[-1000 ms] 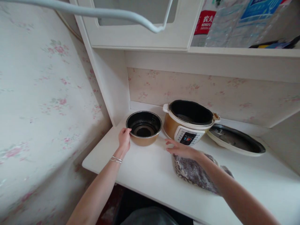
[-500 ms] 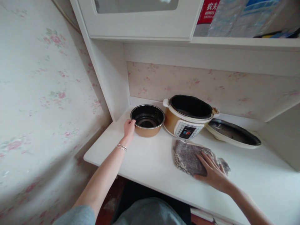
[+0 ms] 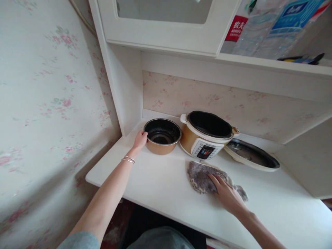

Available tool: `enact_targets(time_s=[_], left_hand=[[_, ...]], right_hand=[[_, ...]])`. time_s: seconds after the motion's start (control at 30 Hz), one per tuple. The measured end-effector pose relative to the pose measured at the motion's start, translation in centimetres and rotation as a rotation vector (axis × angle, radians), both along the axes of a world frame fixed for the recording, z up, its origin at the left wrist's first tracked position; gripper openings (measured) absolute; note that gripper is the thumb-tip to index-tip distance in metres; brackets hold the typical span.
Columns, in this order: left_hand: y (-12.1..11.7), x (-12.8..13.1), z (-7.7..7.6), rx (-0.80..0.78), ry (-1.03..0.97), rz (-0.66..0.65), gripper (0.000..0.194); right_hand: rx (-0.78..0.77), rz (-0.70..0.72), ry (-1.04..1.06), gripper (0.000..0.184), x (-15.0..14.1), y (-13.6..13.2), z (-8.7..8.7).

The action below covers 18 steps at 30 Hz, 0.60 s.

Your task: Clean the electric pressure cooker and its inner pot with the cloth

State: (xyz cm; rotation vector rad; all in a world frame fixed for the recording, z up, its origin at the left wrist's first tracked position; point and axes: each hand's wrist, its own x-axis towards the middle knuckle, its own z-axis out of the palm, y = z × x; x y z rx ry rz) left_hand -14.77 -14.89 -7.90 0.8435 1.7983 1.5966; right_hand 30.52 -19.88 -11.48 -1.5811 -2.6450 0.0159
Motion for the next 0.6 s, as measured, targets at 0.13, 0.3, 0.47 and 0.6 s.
enact_targets(time_s=[0.13, 0.3, 0.47, 0.6], left_hand=[[0.3, -0.7, -0.3, -0.030, -0.008, -0.068, 0.007], [0.8, -1.2, -0.1, -0.068, -0.027, -0.131, 0.009], [1.3, -1.9, 0.5, -0.116, -0.040, -0.188, 0.010], [1.8, -2.1, 0.5, -0.169, -0.014, -0.157, 0.012]], right_hand=[[-0.139, -0.171, 0.317, 0.059, -3.1, 1.7, 5.3], [-0.235, -0.137, 0.907, 0.059, -10.8, 3.8, 12.6], [-0.273, 0.008, 1.296, 0.060, -21.2, 7.9, 15.3], [-0.227, 0.067, 1.113, 0.061, -28.2, 11.9, 14.4]])
